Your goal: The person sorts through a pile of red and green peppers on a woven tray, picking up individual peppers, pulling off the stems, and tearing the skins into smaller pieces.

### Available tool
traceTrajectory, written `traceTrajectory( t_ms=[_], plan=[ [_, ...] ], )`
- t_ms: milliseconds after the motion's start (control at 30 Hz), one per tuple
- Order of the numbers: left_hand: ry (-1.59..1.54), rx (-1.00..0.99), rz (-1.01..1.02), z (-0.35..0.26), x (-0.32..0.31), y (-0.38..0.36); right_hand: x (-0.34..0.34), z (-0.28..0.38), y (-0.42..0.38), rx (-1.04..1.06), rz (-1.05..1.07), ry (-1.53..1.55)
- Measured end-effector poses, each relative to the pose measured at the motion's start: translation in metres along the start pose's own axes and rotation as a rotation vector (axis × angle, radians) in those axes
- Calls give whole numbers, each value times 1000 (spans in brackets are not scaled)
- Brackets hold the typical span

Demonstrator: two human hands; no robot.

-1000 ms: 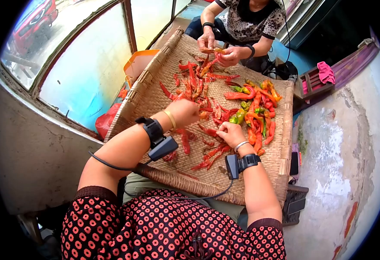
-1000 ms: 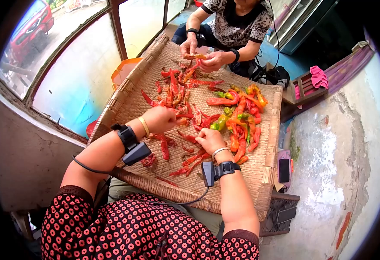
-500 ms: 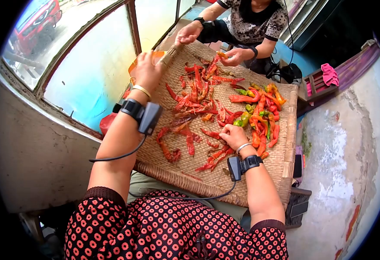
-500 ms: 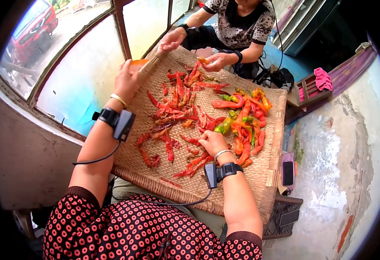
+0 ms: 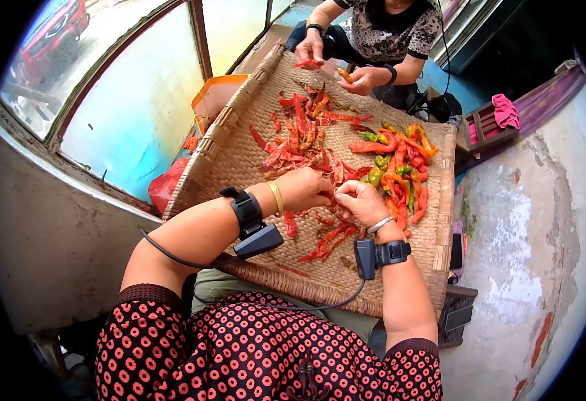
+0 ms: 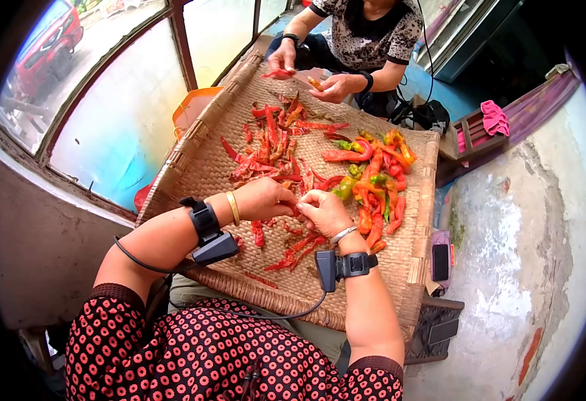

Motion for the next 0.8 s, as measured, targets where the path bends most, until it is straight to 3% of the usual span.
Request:
traceTrajectory(
  t_ms=[67, 133, 200, 333, 400, 467, 533, 567, 667, 800],
  plan=[
    [38, 14, 15, 5, 2, 0, 2, 3, 0, 17, -62, 44],
    [56, -25, -185, 6, 29, -2, 8, 2, 2, 36, -124, 86],
    [90, 77, -317, 15, 56, -6, 9, -5, 6, 66, -105, -111],
    [88, -38, -674, 8, 116, -25, 13, -1, 2, 68, -153, -282],
    [103, -51, -691, 9, 121, -27, 13, -5, 4, 42, -133, -301],
    [96, 50, -560, 23, 106, -20, 11, -14, 6, 14, -111, -322],
    [221, 96, -340, 31, 74, -10, 4, -10, 6, 128, -99, -672],
    [254, 85, -279, 31, 59, -10, 2, -15, 6, 68, -58, -764],
    [327, 119, -56, 42, 13, -7, -1, -18, 7, 129, -81, -864],
    [433, 202, 60, 48, -8, -6, -5, -18, 6, 107, -62, -971]
  ],
)
Point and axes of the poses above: each hand's wrist, its own y-axis towards the middle knuckle, its own x-axis out of the back of the hand, z = x × y, the point moved 9 cm from there along y, towards the middle knuckle, and after that the axes turned 3 degrees about -y, right-handed, at the moved point
